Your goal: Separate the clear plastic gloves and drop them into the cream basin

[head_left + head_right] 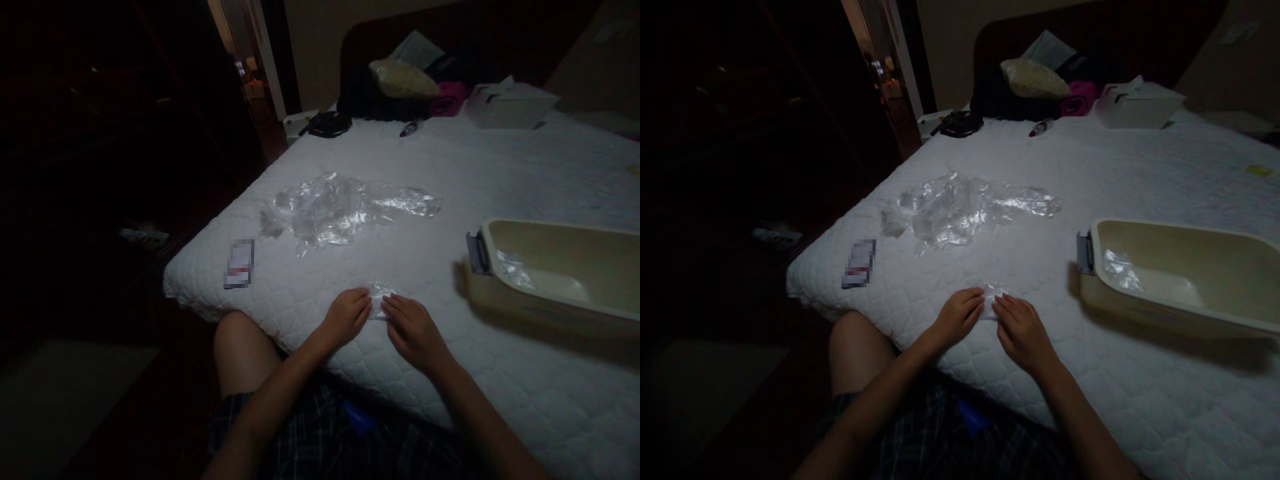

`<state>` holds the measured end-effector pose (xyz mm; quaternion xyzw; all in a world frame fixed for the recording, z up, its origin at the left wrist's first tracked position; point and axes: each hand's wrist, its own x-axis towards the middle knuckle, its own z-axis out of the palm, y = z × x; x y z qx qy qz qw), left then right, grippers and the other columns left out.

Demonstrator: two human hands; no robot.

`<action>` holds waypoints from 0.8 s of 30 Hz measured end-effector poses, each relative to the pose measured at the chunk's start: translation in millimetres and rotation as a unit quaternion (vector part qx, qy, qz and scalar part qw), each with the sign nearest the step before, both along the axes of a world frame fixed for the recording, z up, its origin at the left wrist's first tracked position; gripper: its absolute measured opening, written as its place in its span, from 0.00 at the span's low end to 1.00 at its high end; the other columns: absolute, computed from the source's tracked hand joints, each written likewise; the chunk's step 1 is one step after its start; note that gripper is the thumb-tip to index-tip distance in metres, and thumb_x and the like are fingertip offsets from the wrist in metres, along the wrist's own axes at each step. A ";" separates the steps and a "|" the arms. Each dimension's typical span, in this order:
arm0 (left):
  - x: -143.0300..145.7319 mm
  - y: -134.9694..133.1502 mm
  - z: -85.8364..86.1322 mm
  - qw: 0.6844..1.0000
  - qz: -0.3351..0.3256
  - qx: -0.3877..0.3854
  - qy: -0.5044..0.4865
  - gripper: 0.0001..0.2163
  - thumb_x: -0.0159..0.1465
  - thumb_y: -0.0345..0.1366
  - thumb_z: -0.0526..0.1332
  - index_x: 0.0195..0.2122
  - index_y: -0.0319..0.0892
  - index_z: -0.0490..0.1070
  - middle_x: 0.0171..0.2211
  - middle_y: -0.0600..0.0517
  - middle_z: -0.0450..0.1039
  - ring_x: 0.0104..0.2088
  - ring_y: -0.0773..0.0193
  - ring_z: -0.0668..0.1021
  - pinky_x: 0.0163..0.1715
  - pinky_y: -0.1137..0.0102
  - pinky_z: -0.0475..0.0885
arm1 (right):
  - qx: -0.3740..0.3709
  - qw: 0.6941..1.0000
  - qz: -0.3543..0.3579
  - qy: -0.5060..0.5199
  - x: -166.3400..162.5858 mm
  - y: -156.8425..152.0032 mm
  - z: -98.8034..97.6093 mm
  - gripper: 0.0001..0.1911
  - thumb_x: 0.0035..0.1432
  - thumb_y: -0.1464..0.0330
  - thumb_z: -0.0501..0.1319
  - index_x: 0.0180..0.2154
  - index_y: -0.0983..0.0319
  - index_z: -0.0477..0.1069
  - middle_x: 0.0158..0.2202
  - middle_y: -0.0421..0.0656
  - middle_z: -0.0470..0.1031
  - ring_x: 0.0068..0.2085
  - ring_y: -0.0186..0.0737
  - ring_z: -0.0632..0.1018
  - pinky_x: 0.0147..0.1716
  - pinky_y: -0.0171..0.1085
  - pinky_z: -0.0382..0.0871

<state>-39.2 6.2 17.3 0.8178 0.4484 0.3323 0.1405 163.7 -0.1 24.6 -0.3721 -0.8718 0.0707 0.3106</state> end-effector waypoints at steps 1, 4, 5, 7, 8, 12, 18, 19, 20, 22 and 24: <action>-1.1 -0.4 1.1 1.000 -0.003 -0.004 -0.009 0.11 0.64 0.33 0.52 0.45 0.39 0.69 0.48 0.44 0.70 0.51 0.60 0.71 0.52 0.61 0.65 | -0.004 1.000 -0.008 0.000 -0.7 1.1 -1.1 0.19 0.53 0.74 0.55 0.48 0.61 0.68 0.49 0.49 0.72 0.52 0.48 0.70 0.50 0.52 0.62; -5.1 -1.0 5.1 0.998 -0.018 -0.016 -0.053 0.15 0.61 0.38 0.58 0.48 0.39 0.67 0.56 0.41 0.61 0.56 0.57 0.65 0.54 0.58 0.63 | -0.031 0.997 -0.039 0.053 -4.6 3.8 0.8 0.13 0.56 0.71 0.55 0.43 0.59 0.70 0.41 0.45 0.76 0.44 0.44 0.75 0.50 0.52 0.61; -6.0 -0.8 6.3 0.997 -0.024 -0.022 -0.074 0.18 0.58 0.40 0.61 0.49 0.40 0.67 0.58 0.41 0.57 0.58 0.55 0.62 0.55 0.57 0.62 | -0.050 0.994 -0.054 0.085 -6.4 3.8 3.8 0.11 0.56 0.70 0.55 0.42 0.59 0.70 0.39 0.44 0.77 0.42 0.43 0.76 0.49 0.51 0.62; -6.2 0.1 8.0 0.990 -0.035 -0.049 -0.129 0.22 0.54 0.41 0.65 0.49 0.42 0.66 0.59 0.41 0.57 0.59 0.54 0.62 0.55 0.56 0.62 | -0.108 0.979 -0.080 0.156 -10.8 3.0 12.9 0.09 0.57 0.67 0.55 0.39 0.59 0.71 0.36 0.44 0.76 0.39 0.41 0.76 0.45 0.47 0.67; -5.3 0.6 8.4 0.983 -0.033 -0.077 -0.164 0.22 0.53 0.40 0.65 0.49 0.43 0.66 0.56 0.42 0.61 0.57 0.55 0.64 0.54 0.57 0.63 | -0.141 0.968 -0.088 0.188 -13.0 2.7 18.1 0.09 0.57 0.66 0.55 0.38 0.59 0.71 0.36 0.44 0.76 0.39 0.41 0.76 0.43 0.44 0.68; 1.5 2.4 8.5 0.921 0.010 -0.230 -0.315 0.16 0.55 0.38 0.64 0.44 0.40 0.70 0.42 0.45 0.73 0.42 0.60 0.75 0.45 0.62 0.70 | -0.244 0.927 -0.094 0.269 -20.1 6.4 32.8 0.11 0.56 0.62 0.56 0.37 0.60 0.72 0.36 0.45 0.75 0.39 0.41 0.75 0.40 0.41 0.69; 1.7 9.2 8.4 0.831 0.036 -0.370 -0.414 0.17 0.47 0.45 0.68 0.32 0.37 0.73 0.31 0.48 0.75 0.31 0.65 0.76 0.35 0.68 0.70 | -0.305 0.870 -0.159 0.353 -26.4 23.3 23.6 0.21 0.49 0.57 0.62 0.44 0.60 0.70 0.40 0.47 0.74 0.40 0.43 0.75 0.41 0.44 0.70; 0.8 10.7 8.5 0.818 0.048 -0.376 -0.432 0.19 0.45 0.46 0.69 0.32 0.37 0.72 0.30 0.49 0.74 0.31 0.65 0.76 0.34 0.69 0.70 | -0.318 0.858 -0.167 0.367 -27.6 25.4 21.0 0.23 0.48 0.56 0.62 0.44 0.60 0.70 0.39 0.47 0.74 0.39 0.43 0.75 0.39 0.44 0.71; 0.2 12.0 8.5 0.806 0.060 -0.379 -0.450 0.20 0.44 0.47 0.70 0.32 0.37 0.72 0.29 0.50 0.74 0.30 0.66 0.75 0.33 0.70 0.70 | -0.336 0.845 -0.170 0.379 -28.9 27.0 18.7 0.23 0.47 0.55 0.62 0.43 0.60 0.70 0.37 0.46 0.75 0.37 0.42 0.76 0.37 0.43 0.71; -0.3 13.7 8.4 0.788 0.078 -0.383 -0.476 0.21 0.42 0.46 0.70 0.32 0.37 0.71 0.28 0.52 0.74 0.29 0.67 0.75 0.32 0.72 0.69 | -0.375 0.821 -0.168 0.397 -31.4 28.4 15.0 0.24 0.45 0.53 0.63 0.41 0.61 0.70 0.33 0.45 0.75 0.33 0.41 0.76 0.33 0.42 0.72; 0.3 14.2 8.3 0.780 0.077 -0.385 -0.487 0.22 0.42 0.45 0.71 0.33 0.37 0.71 0.28 0.52 0.74 0.28 0.68 0.75 0.32 0.73 0.69 | -0.396 0.809 -0.166 0.402 -33.7 28.1 12.6 0.24 0.43 0.52 0.64 0.37 0.61 0.70 0.31 0.44 0.75 0.31 0.39 0.76 0.32 0.40 0.71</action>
